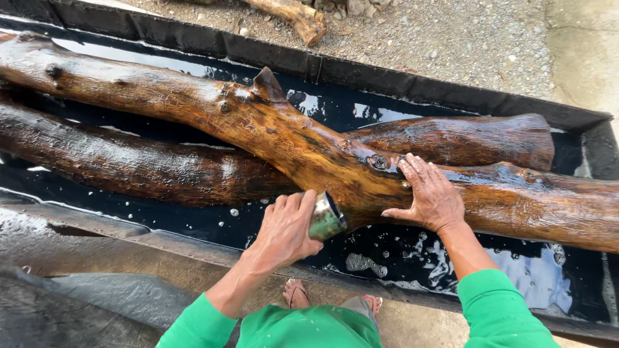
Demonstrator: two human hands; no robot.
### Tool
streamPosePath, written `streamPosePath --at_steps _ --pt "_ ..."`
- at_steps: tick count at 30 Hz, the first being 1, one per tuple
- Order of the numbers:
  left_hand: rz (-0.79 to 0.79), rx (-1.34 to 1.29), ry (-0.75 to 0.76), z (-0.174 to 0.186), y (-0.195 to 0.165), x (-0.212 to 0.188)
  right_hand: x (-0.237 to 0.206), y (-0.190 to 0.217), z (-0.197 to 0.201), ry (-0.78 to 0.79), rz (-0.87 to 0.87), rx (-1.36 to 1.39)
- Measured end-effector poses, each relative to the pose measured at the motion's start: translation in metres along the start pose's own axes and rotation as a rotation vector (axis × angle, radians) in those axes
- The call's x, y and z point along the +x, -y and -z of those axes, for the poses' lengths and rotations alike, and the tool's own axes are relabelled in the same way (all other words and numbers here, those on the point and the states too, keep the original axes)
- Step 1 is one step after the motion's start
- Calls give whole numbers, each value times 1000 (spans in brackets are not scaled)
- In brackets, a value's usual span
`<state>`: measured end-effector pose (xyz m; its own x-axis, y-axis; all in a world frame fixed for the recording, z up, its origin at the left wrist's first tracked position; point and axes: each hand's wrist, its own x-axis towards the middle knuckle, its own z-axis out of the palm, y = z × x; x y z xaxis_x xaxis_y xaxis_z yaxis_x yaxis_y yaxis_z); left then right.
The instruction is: The person pours a dark liquid from a metal can onto two large logs resting in a trough and spreads it along the surface with their hands. The person repeatedly dips the can into the trough to collect more liquid and continues coating the logs.
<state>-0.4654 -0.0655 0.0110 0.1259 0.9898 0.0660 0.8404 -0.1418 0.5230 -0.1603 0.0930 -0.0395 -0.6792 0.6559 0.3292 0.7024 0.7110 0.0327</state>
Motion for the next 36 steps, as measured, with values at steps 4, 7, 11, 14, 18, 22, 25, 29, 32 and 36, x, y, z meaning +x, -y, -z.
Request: streamPosePath --at_steps 4,7,11,14,18,22,25,29,32,36 --pt "-68 19 -8 2 -22 34 0 -1 -1 12 1 3" --pt "-132 57 -7 3 -38 56 0 -3 -3 4 9 13" --pt "-172 122 -2 3 -50 71 -3 -6 -6 2 11 24" --pt "-174 124 -30 2 -49 67 -4 -9 -7 13 12 8" --pt "-172 108 -65 1 -32 45 -5 -8 -7 32 8 -19" --pt "-46 176 73 2 -11 21 -5 -7 -4 13 -1 2" --pt "0 200 78 2 3 1 -5 -4 -2 13 -10 10" --pt "14 259 36 2 21 -18 -6 -3 2 -15 -7 17" --pt "41 293 14 2 37 -34 -8 -2 4 -29 1 41" --pt "131 345 115 0 66 -40 -7 -4 3 -50 19 20"
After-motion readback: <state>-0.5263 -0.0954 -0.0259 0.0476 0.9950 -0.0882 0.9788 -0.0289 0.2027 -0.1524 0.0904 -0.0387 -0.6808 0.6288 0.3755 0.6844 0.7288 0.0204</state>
